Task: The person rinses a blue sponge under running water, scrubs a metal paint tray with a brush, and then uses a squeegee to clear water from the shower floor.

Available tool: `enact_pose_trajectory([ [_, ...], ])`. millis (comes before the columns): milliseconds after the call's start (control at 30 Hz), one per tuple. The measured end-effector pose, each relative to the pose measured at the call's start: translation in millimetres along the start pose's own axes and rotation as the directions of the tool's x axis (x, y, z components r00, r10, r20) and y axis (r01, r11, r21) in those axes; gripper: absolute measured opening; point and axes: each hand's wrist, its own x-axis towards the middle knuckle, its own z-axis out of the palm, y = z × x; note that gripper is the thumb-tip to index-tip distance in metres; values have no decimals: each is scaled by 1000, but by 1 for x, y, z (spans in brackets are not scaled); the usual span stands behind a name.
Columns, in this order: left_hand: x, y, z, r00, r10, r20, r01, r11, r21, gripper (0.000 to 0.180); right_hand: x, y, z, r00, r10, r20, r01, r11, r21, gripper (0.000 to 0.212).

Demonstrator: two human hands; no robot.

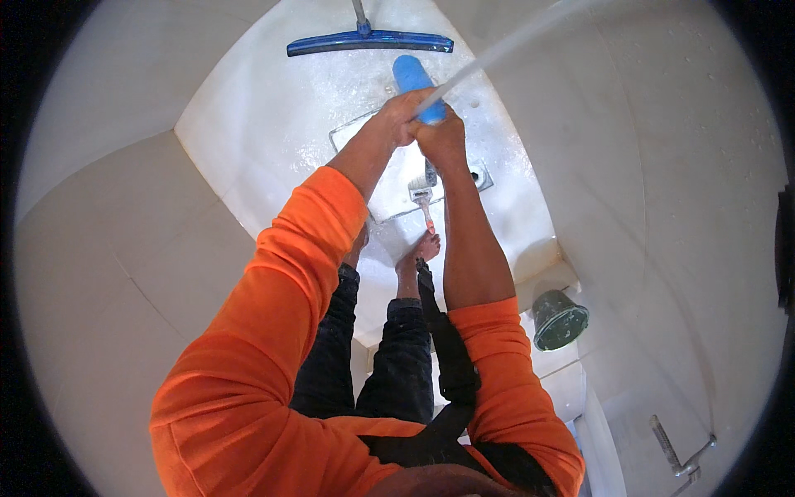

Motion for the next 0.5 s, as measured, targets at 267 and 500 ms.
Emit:
enact_pose_trajectory([
  [267,23,2,-32,995,65,-77,-56,992,115,25,-36,-19,-2,984,166,65,-172,981,91,45],
  [500,29,12,-27,993,29,-110,-12,989,150,16,-80,-33,-12,977,212,5,-208,954,216,39],
])
